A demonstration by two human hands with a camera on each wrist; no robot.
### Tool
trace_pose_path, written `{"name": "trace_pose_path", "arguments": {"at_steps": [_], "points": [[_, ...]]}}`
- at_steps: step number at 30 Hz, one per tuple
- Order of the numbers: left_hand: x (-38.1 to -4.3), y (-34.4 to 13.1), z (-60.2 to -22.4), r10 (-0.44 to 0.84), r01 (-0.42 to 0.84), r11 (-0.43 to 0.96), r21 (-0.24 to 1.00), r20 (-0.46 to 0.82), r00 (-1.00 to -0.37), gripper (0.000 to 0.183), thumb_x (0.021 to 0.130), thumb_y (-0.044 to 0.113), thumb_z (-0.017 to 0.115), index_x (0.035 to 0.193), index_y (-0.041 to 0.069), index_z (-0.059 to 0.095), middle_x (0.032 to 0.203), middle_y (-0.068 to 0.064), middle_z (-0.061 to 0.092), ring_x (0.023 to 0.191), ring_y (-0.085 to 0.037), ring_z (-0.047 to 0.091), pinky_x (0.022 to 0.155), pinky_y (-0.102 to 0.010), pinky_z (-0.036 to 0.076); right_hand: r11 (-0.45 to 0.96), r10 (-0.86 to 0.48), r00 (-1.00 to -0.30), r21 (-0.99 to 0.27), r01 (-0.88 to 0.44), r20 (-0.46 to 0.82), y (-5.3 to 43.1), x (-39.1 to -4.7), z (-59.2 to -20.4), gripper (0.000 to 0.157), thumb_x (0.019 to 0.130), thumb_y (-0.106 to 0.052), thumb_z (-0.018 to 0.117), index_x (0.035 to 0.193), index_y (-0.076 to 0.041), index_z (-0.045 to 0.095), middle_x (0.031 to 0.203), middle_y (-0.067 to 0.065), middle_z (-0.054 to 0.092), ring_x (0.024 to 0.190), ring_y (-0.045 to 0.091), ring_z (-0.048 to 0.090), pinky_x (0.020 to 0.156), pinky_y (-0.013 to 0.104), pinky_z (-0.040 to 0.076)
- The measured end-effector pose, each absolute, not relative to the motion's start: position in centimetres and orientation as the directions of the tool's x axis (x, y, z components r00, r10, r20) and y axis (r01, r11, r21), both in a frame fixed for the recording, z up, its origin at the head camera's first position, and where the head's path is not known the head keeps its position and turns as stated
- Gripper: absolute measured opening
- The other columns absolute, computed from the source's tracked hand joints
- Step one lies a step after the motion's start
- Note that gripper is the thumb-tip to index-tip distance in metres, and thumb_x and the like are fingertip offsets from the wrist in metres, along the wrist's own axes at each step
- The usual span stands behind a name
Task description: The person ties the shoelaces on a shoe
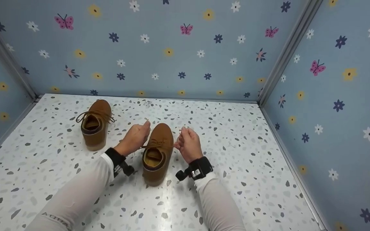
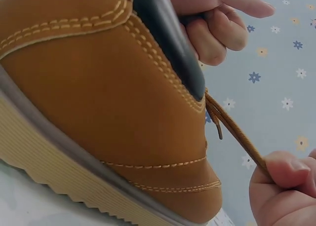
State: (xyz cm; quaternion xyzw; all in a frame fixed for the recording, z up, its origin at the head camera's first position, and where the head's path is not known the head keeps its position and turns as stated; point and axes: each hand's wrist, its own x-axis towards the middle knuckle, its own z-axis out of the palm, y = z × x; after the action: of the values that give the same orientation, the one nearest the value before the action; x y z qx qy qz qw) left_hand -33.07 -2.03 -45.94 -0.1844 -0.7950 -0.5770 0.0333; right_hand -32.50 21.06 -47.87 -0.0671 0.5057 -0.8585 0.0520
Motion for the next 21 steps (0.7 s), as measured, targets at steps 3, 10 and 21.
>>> {"name": "trace_pose_path", "arguments": {"at_steps": [3,10,21], "points": [[-33.1,-2.0,-46.0,0.256,0.313,0.245,0.918,0.25,-0.934,0.063,0.112,0.049,0.037,0.055,0.022,0.036,0.053,0.008,0.034,0.05,-0.012,0.033,0.052,-0.028,0.028,-0.485,-0.143,-0.989,-0.874,0.034,0.041,20.9,-32.7,-47.8,0.038,0.114,-0.024,0.041,0.078,-0.014,0.04,0.063,-0.007,0.03,0.055,0.008,0.03,0.057,0.023,0.032],[-33.4,-2.4,-46.2,0.305,0.263,0.034,0.964,0.241,-0.922,0.06,0.114,0.045,0.034,0.06,0.018,0.033,0.055,0.006,0.027,0.048,-0.013,0.026,0.052,-0.027,0.026,-0.451,-0.117,-0.993,-0.891,0.053,0.0,20.8,-33.2,-47.8,0.036,0.114,-0.024,0.042,0.079,-0.014,0.042,0.069,-0.004,0.038,0.062,0.012,0.037,0.065,0.028,0.042],[-33.2,-4.0,-45.4,0.313,0.132,-0.195,0.972,0.189,-0.931,0.041,0.115,0.032,0.028,0.089,0.006,0.047,0.073,-0.004,0.04,0.067,-0.019,0.043,0.071,-0.032,0.049,-0.165,-0.092,-0.996,-0.986,0.008,0.007,22.1,-33.1,-47.0,0.024,0.111,-0.017,0.051,0.091,-0.006,0.06,0.09,0.006,0.076,0.083,0.016,0.075,0.085,0.034,0.063]]}}
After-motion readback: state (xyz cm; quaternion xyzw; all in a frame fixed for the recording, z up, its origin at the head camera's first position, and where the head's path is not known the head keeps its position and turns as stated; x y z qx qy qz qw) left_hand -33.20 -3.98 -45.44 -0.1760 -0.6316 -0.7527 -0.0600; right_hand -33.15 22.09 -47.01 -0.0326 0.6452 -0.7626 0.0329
